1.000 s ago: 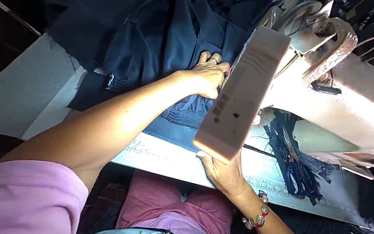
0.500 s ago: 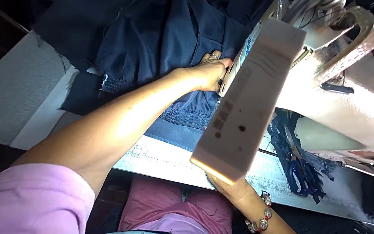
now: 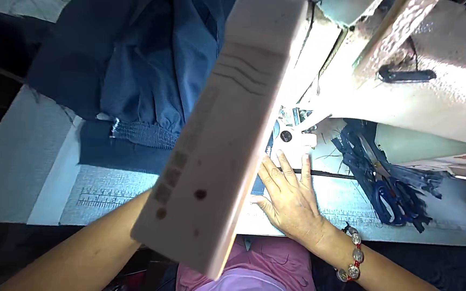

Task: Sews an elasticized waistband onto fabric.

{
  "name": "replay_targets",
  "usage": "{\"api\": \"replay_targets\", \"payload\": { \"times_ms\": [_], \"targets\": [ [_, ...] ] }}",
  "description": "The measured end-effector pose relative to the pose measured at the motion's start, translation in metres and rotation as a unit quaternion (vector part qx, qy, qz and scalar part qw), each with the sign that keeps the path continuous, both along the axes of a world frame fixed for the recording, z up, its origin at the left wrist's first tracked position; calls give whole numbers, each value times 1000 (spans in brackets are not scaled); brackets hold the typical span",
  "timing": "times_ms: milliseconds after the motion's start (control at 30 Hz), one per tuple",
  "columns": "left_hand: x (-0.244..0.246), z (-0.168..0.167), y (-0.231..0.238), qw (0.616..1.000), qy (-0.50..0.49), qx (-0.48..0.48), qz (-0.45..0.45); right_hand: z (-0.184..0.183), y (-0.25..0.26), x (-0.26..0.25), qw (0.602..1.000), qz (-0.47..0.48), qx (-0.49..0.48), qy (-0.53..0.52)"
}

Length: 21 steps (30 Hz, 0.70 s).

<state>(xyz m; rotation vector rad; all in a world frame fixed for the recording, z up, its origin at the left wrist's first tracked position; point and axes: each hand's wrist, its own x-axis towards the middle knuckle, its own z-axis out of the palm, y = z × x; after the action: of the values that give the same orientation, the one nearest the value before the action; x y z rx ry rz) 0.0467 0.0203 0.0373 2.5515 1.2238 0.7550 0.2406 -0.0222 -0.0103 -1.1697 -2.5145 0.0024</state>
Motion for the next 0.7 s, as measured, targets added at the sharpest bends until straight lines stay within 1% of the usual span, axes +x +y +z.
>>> {"api": "replay_targets", "payload": {
  "times_ms": [33,100,133,167,200,267,367,433,533,600,667,700],
  "targets": [
    [-2,2,3,1000,-6,-19,-5,-1,-2,0,1000,0,3,-5],
    [-2,7,6,996,-16,-88,6,-2,-4,1,1000,4,14,-7],
    [-3,5,7,995,-19,-100,17,-2,-5,3,1000,6,20,-5],
    [-3,1,8,994,-25,-102,30,-2,-6,4,1000,9,26,-3],
    [-3,-10,10,996,-31,-71,50,-2,-7,5,999,11,36,-4],
    [3,-19,14,992,-63,-56,92,-2,-10,8,998,11,57,-1],
    [16,-13,15,984,-37,-86,149,-2,-12,12,998,9,62,5],
    [22,-11,17,982,-31,-91,165,-3,-11,14,998,10,67,3],
    [17,-16,22,984,-33,-94,148,-4,-10,18,997,13,70,0],
    [10,-15,25,984,-33,-123,126,-4,-10,19,998,15,64,4],
    [7,-14,27,983,-39,-144,107,0,-7,20,999,24,28,23],
    [5,-14,27,982,-43,-154,101,4,-2,20,998,31,-6,46]
  ]
}}
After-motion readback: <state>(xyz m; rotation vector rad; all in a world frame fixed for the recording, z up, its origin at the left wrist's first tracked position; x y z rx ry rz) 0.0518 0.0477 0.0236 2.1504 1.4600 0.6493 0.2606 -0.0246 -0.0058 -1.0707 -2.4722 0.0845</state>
